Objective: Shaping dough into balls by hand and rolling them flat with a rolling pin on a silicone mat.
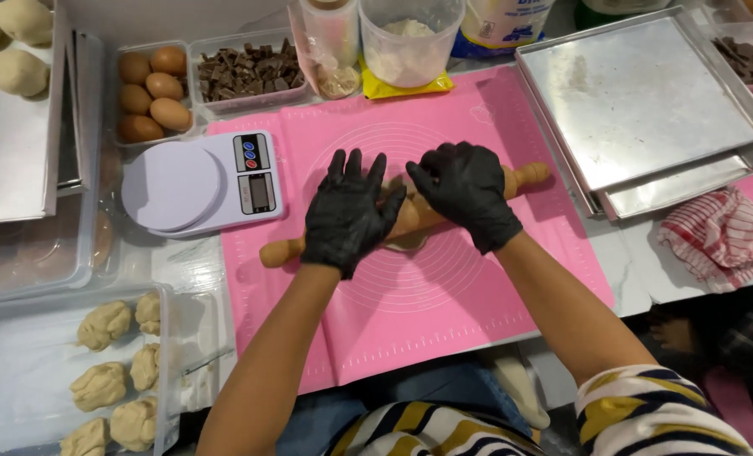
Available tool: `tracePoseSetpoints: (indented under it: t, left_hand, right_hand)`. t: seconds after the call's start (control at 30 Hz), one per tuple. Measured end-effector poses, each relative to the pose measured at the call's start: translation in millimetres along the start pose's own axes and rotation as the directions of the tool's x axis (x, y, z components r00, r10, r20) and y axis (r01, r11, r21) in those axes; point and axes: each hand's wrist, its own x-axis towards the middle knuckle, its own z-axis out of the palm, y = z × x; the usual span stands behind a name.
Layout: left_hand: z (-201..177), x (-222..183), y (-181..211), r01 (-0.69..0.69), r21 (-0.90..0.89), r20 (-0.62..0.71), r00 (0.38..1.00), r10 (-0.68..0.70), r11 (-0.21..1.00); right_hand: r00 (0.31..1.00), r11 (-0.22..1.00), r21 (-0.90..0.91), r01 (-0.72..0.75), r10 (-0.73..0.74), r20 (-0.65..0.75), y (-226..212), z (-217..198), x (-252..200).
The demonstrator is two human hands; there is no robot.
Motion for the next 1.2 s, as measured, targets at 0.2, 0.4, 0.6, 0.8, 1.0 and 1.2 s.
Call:
tracePoseSetpoints:
  t: [0.2, 0.4, 0.6, 0.8, 1.0, 1.2]
  left_hand:
    - [29, 64, -50, 0.026, -0.174, 0.270, 0.963, 0.022, 0.984]
    - [44, 58, -59, 0.068, -0.284, 0.197, 0.980, -0.011, 0.956]
    - [-8, 32, -20, 0.168, -0.184, 0.500, 0.864, -0.055, 0.969]
    - [-62, 4, 21, 0.113, -0.251, 0.550, 0.834, 0.046, 0.961]
    - [-83, -46, 65, -0.082, -0.158, 0.429, 0.892, 0.143, 0.984]
    - [-86, -68, 84, -0.059, -0.292, 0.542, 0.812, 0.216, 0.955]
  right_hand:
    - [0.973, 0.967, 0.108, -0.231, 0.230, 0.018, 23, 49, 59]
    - [0.940, 0.992, -0.010, -0.129, 0.120, -0.319, 37, 73, 70]
    - [0.995, 0.993, 0.098, -0.066, 0.072, -0.068, 15, 26, 35]
    - [0.990, 0.992, 0.096, -0.081, 0.069, 0.122, -1, -11, -10]
    - [0.997, 0.997, 0.005, 0.079, -0.080, 0.014, -15, -46, -65]
    - [0.999, 0.993, 0.116, 0.033, -0.031, -0.015, -27, -56, -138]
